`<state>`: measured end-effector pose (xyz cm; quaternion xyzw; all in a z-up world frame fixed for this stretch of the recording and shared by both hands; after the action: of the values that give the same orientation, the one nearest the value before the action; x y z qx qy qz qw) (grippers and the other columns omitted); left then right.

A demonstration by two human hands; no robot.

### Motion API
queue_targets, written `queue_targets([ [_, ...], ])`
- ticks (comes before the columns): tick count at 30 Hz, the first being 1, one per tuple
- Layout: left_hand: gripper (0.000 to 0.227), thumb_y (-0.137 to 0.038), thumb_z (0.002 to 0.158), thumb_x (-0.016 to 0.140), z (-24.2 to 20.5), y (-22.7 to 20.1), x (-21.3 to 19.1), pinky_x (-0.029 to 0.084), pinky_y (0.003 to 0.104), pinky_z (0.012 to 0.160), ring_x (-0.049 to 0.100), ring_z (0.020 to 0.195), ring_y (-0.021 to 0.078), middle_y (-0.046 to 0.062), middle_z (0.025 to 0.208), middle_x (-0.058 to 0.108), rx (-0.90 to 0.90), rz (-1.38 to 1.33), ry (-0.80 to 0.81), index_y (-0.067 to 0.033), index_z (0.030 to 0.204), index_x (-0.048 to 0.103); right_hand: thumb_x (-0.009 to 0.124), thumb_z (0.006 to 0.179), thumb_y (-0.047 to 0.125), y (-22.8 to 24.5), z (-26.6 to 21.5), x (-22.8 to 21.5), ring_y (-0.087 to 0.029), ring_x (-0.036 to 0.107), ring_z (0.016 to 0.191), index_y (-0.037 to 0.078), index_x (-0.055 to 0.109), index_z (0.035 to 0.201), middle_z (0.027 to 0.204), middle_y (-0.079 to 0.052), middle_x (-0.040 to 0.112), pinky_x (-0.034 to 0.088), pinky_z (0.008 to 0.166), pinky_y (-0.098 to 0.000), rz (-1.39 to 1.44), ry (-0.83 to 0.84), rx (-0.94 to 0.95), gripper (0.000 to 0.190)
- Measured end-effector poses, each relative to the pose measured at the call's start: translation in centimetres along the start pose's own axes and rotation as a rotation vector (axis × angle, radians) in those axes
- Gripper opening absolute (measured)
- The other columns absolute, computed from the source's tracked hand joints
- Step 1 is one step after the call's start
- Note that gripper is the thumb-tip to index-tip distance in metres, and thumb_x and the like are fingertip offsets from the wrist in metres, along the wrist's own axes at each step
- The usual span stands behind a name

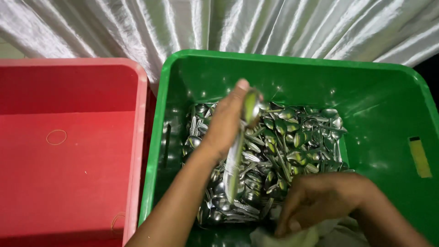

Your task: Wiping metal spoons with a cloth and stacking them into a bin

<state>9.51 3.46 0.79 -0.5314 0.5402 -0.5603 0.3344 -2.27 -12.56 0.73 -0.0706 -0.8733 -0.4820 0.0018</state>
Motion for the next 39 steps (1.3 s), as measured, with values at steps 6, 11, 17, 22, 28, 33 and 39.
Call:
queue_targets([
  [6,0.059,-0.064,0.098,0.041,-1.3,-2.3,-1.3,0.031,0.021,0.053,0.045,0.051,0.0091,0.002,0.059,0.056,0.077,-0.295,-0.014,-0.0097,0.102,0.064,0.07,0.092,0.039,-8.9,4.6,-6.9,-0.028,0.081,0.088,0.021,0.081,0.105,0.088,-0.007,0.083,0.058,0.085,-0.0477,-0.478,-0.695,0.562,0.025],
  [11,0.049,-0.057,0.097,0.048,-1.5,-2.4,-0.9,0.029,0.02,0.052,0.047,0.05,0.0072,0.001,0.057,0.058,0.051,-0.41,0.036,-0.0109,0.097,0.065,0.075,0.086,0.049,-16.3,9.6,-6.0,-0.027,0.077,0.098,0.031,0.077,0.108,0.096,-0.001,0.079,0.061,0.088,-0.0475,-0.682,-0.642,0.647,0.029],
  [17,0.062,-0.066,0.096,0.041,-0.8,-2.4,-0.4,0.037,0.023,0.052,0.054,0.053,0.0114,0.006,0.067,0.064,0.08,-0.461,0.273,-0.0095,0.099,0.066,0.068,0.087,0.04,-13.1,10.2,-3.4,-0.035,0.071,0.098,0.02,0.072,0.106,0.105,-0.007,0.072,0.058,0.081,-0.0525,-0.884,-0.625,0.486,0.028],
  [22,0.083,-0.074,0.091,0.028,-1.4,-3.1,0.0,0.04,0.02,0.045,0.051,0.05,0.0053,0.001,0.071,0.061,0.077,-0.478,0.399,-0.0028,0.119,0.057,0.061,0.089,0.028,-13.7,10.4,-2.0,-0.031,0.067,0.103,0.023,0.064,0.117,0.114,-0.001,0.07,0.055,0.087,-0.0494,-0.929,-0.539,0.437,0.028],
  [28,0.053,-0.053,0.102,0.041,-1.8,-3.5,-0.8,0.029,0.02,0.046,0.047,0.051,0.0035,0.0,0.067,0.059,0.016,-0.545,0.187,-0.0062,0.111,0.063,0.068,0.08,0.018,-10.2,8.5,-3.1,-0.027,0.074,0.078,0.02,0.072,0.114,0.099,-0.002,0.08,0.059,0.076,-0.0417,-0.578,-0.591,0.315,0.034],
  [33,0.056,-0.058,0.099,0.04,-0.6,-2.6,-1.1,0.027,0.021,0.041,0.052,0.047,0.0069,0.0,0.062,0.06,0.02,-0.558,0.185,-0.0082,0.11,0.063,0.067,0.086,0.011,-8.5,4.9,-5.3,-0.01,0.06,0.051,0.022,0.083,0.112,0.078,0.003,0.084,0.048,0.049,-0.0266,-0.391,-0.818,0.36,0.032],
  [39,0.056,-0.051,0.102,0.051,0.4,-1.2,-0.7,0.036,0.027,0.045,0.059,0.052,0.0174,0.013,0.059,0.063,0.08,-0.561,-0.047,0.0019,0.098,0.069,0.069,0.09,-0.007,0.0,-2.7,-7.5,-0.031,0.073,0.096,-0.002,0.073,0.112,0.106,-0.022,0.078,0.055,0.093,-0.0481,-0.054,-1.463,-0.14,0.024],
])
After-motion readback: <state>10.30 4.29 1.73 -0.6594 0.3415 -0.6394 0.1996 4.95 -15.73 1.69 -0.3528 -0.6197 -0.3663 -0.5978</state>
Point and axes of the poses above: each hand's wrist, its own z-axis towards the middle knuckle, its own x-axis out of the palm, y = z × x, the point moved 6 cm from there along z, towards the middle knuckle
